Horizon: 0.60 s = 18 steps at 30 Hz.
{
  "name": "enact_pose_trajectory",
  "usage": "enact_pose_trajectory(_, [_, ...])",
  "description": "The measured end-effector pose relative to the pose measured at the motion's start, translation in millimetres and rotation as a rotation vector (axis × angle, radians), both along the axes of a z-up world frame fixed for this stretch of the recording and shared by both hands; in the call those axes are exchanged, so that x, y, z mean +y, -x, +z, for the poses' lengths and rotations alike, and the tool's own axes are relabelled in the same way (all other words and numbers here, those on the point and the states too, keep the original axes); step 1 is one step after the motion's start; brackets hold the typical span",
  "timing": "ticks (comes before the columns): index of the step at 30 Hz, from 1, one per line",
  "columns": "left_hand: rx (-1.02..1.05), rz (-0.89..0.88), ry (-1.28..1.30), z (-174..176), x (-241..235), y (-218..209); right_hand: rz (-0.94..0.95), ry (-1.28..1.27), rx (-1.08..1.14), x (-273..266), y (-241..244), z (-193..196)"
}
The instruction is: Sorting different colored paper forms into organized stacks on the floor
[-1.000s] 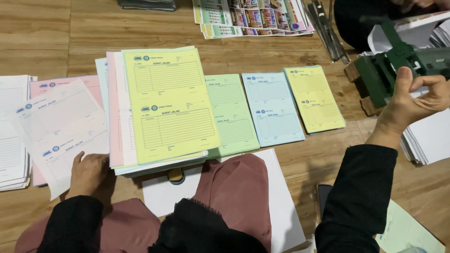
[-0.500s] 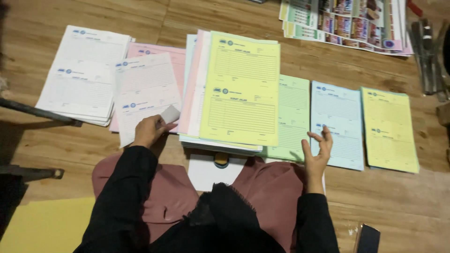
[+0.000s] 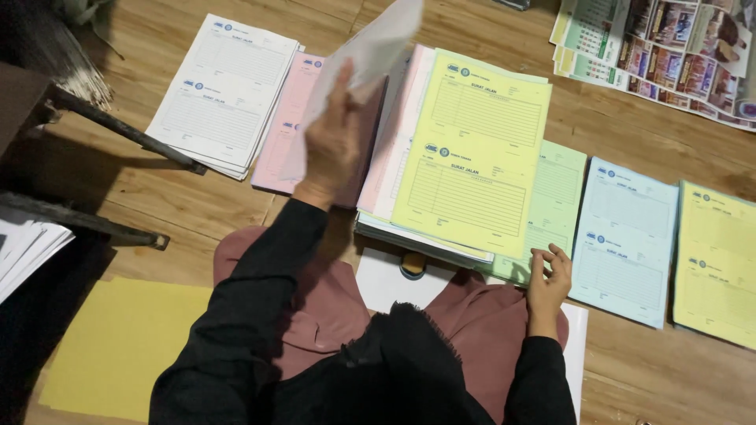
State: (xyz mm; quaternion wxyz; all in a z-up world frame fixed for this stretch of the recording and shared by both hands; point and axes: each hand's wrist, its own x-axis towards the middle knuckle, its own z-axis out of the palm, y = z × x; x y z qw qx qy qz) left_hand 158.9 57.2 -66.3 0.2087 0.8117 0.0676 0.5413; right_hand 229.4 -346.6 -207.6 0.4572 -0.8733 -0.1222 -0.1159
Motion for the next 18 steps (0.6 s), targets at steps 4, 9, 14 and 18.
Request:
enact_pose_trajectory(4, [-0.04, -0.222, -0.309, 26, -99, -20, -0.023, 0.031, -0.041, 2, 2, 4])
enact_pose_trajectory(9, [0.198, -0.39, -0.396, -70, -172, -20, -0.034, -0.029, 0.009, 0, 4, 7])
enact_pose_trajectory(14, [0.47, -0.526, -0.403, -81, -172, 5, -0.036, -0.087, 0.124, 14, -3, 35])
enact_pose_trajectory(18, [0.663, -0.575, -0.064, -41, -135, -16, -0.002, -0.039, 0.205, 44, -30, 82])
